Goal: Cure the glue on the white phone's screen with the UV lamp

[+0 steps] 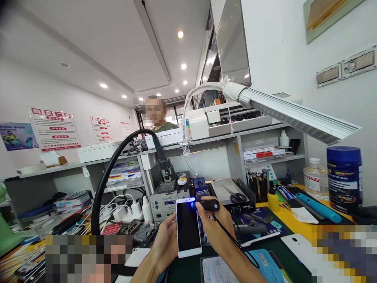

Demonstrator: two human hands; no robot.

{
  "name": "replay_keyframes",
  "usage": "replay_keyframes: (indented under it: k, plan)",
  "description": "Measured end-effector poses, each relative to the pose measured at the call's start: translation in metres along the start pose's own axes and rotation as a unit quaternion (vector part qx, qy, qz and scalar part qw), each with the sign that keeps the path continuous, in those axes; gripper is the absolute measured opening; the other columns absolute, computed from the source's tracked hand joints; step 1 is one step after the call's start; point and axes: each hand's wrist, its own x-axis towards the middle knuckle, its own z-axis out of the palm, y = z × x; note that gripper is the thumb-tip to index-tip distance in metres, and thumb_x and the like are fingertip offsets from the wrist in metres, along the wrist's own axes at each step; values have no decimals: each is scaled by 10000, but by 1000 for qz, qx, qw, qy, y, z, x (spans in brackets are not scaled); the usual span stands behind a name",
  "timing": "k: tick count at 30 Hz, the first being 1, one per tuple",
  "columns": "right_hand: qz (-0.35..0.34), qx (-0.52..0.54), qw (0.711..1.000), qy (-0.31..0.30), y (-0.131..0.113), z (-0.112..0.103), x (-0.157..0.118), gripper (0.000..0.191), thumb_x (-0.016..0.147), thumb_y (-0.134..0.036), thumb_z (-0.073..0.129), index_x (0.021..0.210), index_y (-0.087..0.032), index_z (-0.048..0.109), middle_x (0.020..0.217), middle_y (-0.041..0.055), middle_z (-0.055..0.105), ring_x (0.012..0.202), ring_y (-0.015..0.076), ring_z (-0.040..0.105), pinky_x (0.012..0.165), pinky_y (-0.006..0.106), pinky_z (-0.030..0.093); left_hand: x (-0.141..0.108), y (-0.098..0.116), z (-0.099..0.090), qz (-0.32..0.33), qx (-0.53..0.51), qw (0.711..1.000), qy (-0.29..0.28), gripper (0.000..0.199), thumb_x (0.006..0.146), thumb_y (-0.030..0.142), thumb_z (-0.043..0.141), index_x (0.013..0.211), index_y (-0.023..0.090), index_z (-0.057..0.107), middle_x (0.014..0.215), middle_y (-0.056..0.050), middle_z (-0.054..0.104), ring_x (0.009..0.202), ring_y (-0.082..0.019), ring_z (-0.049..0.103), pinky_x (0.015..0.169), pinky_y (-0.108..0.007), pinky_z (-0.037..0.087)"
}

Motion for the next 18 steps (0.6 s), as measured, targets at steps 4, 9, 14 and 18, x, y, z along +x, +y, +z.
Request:
replay_keyframes:
  k: [4, 9, 14, 18]
  plan:
    - [-12, 29, 999, -24, -5, -2, -3, 398, 880, -585, 622, 1053, -234, 697, 905, 75, 760, 840, 274, 722, 807, 385, 594, 1, -1, -1, 3, -1, 1000, -7, 403, 916, 406, 575, 1150, 101, 696, 964, -149, 761, 918, -319, 716, 907, -434, 510]
    - [-37, 36, 998, -42, -9, -2, -5, 385, 907, -580, 601, 1070, -241, 683, 1056, 86, 748, 1008, 266, 702, 937, 380, 563, 3, -1, -2, -1, 15, 1000, -3, 401, 909, 419, 585, 1120, 99, 704, 956, -143, 762, 924, -311, 713, 896, -416, 508]
    - [-44, 46, 996, -69, -10, -1, -5, 362, 906, -538, 638, 1126, -257, 700, 1207, 92, 719, 1164, 285, 660, 1048, 416, 510, 3, -3, -3, 4, 2, 1000, 3, 401, 925, 413, 563, 1135, 98, 696, 970, -139, 760, 929, -305, 711, 895, -408, 504]
    - [-49, 82, 991, -91, -7, 1, -7, 378, 887, -533, 670, 1176, -292, 703, 1221, 73, 718, 1173, 296, 660, 1046, 431, 520, 4, -4, -4, 13, 6, 1000, 9, 431, 914, 437, 591, 1157, 94, 686, 978, -138, 757, 931, -302, 708, 907, -406, 498]
